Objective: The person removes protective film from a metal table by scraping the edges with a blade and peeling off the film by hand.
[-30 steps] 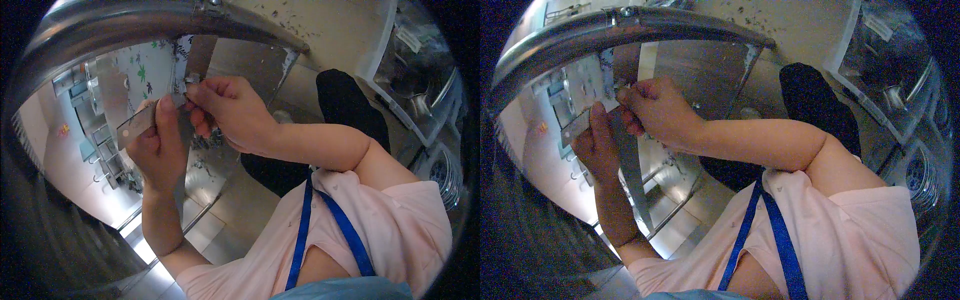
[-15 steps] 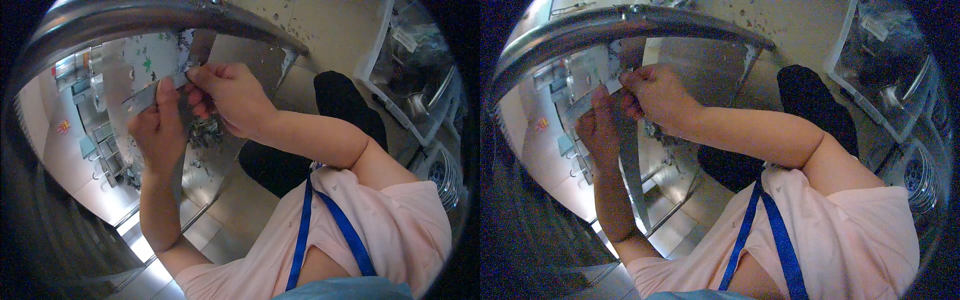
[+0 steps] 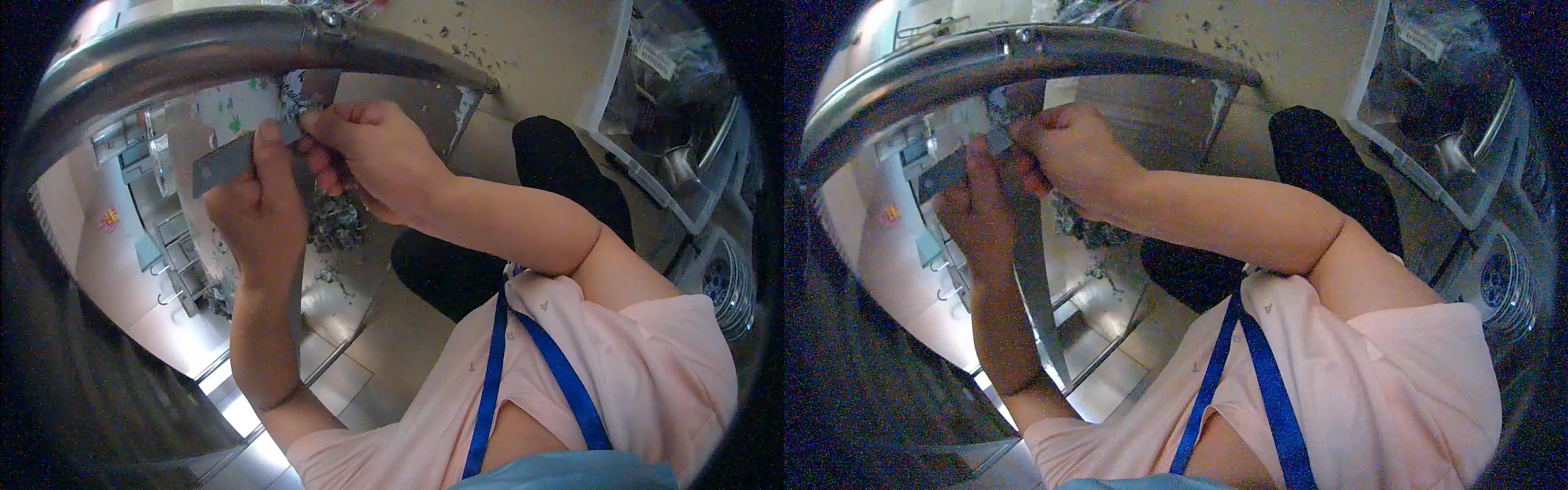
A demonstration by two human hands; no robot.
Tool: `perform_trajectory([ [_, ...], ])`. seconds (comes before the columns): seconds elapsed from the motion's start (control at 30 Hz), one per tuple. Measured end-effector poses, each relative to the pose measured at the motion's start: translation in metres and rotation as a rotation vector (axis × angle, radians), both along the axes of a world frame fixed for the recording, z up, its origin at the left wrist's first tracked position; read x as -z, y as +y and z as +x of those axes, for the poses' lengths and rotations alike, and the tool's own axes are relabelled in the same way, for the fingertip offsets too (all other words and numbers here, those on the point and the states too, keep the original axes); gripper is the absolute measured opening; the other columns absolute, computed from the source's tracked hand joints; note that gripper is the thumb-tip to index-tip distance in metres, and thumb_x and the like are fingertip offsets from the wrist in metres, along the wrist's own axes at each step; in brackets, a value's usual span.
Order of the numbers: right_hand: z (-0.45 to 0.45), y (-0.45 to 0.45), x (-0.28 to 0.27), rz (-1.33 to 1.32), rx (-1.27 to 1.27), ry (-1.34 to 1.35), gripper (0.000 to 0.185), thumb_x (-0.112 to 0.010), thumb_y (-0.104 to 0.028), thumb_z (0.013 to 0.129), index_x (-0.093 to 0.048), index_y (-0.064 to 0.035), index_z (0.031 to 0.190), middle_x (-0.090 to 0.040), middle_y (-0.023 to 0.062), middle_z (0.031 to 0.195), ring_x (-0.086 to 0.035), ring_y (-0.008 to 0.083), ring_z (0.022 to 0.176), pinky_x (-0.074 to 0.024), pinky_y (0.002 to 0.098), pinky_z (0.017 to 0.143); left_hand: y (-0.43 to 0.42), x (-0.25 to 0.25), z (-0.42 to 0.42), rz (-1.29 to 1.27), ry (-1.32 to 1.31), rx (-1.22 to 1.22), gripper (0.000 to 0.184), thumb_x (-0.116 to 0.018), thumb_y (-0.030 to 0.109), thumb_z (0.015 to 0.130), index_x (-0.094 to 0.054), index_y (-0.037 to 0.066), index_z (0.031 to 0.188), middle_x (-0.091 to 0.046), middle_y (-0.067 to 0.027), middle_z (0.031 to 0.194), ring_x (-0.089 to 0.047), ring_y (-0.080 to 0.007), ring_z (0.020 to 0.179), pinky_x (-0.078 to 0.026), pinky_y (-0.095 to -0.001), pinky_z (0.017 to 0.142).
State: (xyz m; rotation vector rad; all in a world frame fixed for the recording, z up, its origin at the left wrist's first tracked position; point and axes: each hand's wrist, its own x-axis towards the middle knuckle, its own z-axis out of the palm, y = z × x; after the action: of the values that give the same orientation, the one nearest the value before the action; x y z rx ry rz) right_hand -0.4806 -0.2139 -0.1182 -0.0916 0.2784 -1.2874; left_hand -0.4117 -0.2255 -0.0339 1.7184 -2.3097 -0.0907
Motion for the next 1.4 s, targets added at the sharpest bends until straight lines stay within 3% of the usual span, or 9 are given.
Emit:
perform_trajectory([
  [0.13, 0.005, 0.002, 0.000, -0.040, 0.065, 0.051, 0.021, -0.047, -0.019, 0.077, -0.048, -0.0006, 0.067, -0.047, 0.0031, 0.054, -0.043, 0.0096, 0.044, -0.0373, 0.0198, 0.041, -0.002, -0.003, 0.009, -0.036, -0.058, 0.042, 0.027, -0.044, 0.016, 0.077, -0.051, -0.003, 0.059, -0.051, -0.0072, 0.049, -0.048, -0.0116, 0.045, -0.036, -0.0246, 0.041],
  [0.23, 0.017, 0.009, 0.001, 0.011, -0.006, 0.044, 0.021, -0.047, -0.019, 0.077, -0.048, -0.0004, 0.067, -0.047, 0.0031, 0.054, -0.043, 0.0091, 0.044, -0.0373, 0.0197, 0.041, 0.004, -0.003, 0.021, -0.041, -0.030, 0.037, 0.038, -0.045, 0.027, 0.077, -0.051, 0.000, 0.052, -0.047, -0.0023, 0.044, -0.040, -0.0090, 0.042, -0.031, -0.0263, 0.038],
  [0.33, 0.020, 0.010, 0.002, 0.008, -0.032, 0.019, 0.021, -0.046, -0.018, 0.077, -0.048, -0.0004, 0.066, -0.047, 0.0032, 0.054, -0.043, 0.0091, 0.044, -0.0372, 0.0199, 0.041, 0.013, -0.001, 0.026, 0.036, 0.072, -0.073, 0.027, -0.045, 0.016, 0.077, -0.050, -0.001, 0.057, -0.047, -0.0028, 0.047, -0.042, -0.0085, 0.044, -0.032, -0.0236, 0.040],
  [0.53, 0.014, 0.008, -0.001, 0.005, -0.001, 0.099, 0.024, -0.048, -0.021, 0.077, -0.048, -0.0001, 0.065, -0.046, 0.0035, 0.053, -0.043, 0.0095, 0.043, -0.0369, 0.0205, 0.040, 0.009, 0.002, 0.026, 0.015, 0.064, -0.020, 0.028, -0.045, 0.015, 0.078, -0.051, -0.001, 0.055, -0.048, -0.0027, 0.048, -0.043, -0.0078, 0.045, -0.032, -0.0221, 0.041],
  [0.63, 0.007, 0.004, -0.004, -0.004, 0.036, 0.086, 0.025, -0.048, -0.023, 0.076, -0.048, 0.0000, 0.065, -0.046, 0.0035, 0.053, -0.043, 0.0096, 0.043, -0.0370, 0.0209, 0.040, 0.005, 0.000, 0.005, 0.094, 0.280, -0.080, 0.040, -0.045, 0.029, 0.078, -0.055, 0.000, 0.052, -0.049, -0.0016, 0.046, -0.042, -0.0074, 0.043, -0.034, -0.0227, 0.040],
  [0.73, 0.002, 0.000, -0.001, -0.028, 0.054, 0.092, 0.025, -0.048, -0.023, 0.076, -0.049, 0.0000, 0.066, -0.047, 0.0035, 0.053, -0.043, 0.0097, 0.043, -0.0371, 0.0209, 0.041, 0.001, 0.007, 0.006, 0.003, 0.226, -0.108, 0.027, -0.047, 0.017, 0.076, -0.052, -0.001, 0.056, -0.050, -0.0035, 0.049, -0.045, -0.0077, 0.045, -0.034, -0.0211, 0.042],
  [1.03, 0.017, 0.009, 0.000, -0.007, -0.055, 0.022, 0.023, -0.047, -0.021, 0.077, -0.048, -0.0008, 0.066, -0.046, 0.0027, 0.054, -0.043, 0.0095, 0.044, -0.0371, 0.0209, 0.041, 0.009, 0.004, 0.025, -0.106, 0.044, 0.028, 0.028, -0.045, 0.016, 0.075, -0.052, -0.002, 0.056, -0.050, -0.0037, 0.047, -0.046, -0.0087, 0.043, -0.035, -0.0224, 0.041],
  [1.13, 0.009, 0.002, -0.001, -0.003, 0.027, 0.041, 0.021, -0.047, -0.020, 0.077, -0.048, -0.0012, 0.066, -0.045, 0.0026, 0.053, -0.042, 0.0097, 0.043, -0.0367, 0.0211, 0.041, 0.005, 0.010, 0.010, -0.055, 0.244, -0.036, 0.028, -0.044, 0.016, 0.075, -0.052, -0.003, 0.055, -0.051, -0.0036, 0.048, -0.047, -0.0087, 0.043, -0.036, -0.0231, 0.041],
  [1.4, 0.014, 0.011, 0.001, 0.066, -0.081, -0.026, 0.020, -0.047, -0.019, 0.076, -0.048, -0.0017, 0.065, -0.045, 0.0025, 0.053, -0.042, 0.0100, 0.043, -0.0355, 0.0208, 0.040, 0.014, 0.004, 0.011, -0.077, -0.027, -0.033, 0.028, -0.043, 0.014, 0.076, -0.054, -0.003, 0.058, -0.054, -0.0043, 0.049, -0.050, -0.0085, 0.045, -0.038, -0.0211, 0.042],
])
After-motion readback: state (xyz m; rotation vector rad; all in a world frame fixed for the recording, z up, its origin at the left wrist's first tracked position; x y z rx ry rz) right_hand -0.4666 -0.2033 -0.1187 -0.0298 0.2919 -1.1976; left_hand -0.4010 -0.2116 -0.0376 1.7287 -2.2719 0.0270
